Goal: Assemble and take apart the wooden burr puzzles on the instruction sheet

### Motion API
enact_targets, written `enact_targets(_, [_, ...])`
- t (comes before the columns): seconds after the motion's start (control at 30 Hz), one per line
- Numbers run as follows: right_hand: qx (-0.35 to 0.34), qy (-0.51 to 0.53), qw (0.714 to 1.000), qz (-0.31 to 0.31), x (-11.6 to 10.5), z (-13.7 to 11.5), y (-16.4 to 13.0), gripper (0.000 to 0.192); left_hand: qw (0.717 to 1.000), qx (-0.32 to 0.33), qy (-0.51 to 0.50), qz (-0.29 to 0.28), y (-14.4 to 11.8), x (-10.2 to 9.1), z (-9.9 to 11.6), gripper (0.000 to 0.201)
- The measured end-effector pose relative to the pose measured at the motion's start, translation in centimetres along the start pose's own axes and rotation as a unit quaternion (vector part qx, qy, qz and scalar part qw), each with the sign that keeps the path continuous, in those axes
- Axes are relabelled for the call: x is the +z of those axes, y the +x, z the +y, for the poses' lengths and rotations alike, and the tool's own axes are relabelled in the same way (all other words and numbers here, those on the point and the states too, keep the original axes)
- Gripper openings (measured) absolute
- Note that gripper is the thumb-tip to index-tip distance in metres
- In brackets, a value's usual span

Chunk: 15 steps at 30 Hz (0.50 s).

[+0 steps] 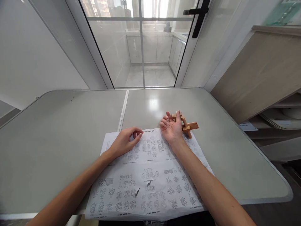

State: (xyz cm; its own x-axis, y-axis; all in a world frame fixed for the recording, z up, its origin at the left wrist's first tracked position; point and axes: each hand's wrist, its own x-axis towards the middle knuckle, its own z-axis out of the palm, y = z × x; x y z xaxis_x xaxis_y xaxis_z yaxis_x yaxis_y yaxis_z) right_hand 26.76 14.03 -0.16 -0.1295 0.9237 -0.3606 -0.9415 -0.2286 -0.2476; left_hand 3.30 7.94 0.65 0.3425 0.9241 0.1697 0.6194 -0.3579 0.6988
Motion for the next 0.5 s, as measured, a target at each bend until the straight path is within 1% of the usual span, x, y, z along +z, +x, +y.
enact_targets(0.13, [-0.007,-0.010,1.000,-0.005,-0.19,0.07,0.12,0.046,1.000,-0.003,-0.001,-0.003,0.04,-0.02,-0.05,0.020])
enact_targets(0.5, [-0.027,-0.064,0.998,-0.003,-0.53,0.43,0.53,0.034,1.000,0.001,-0.002,-0.002,0.04,0.04,-0.14,0.021])
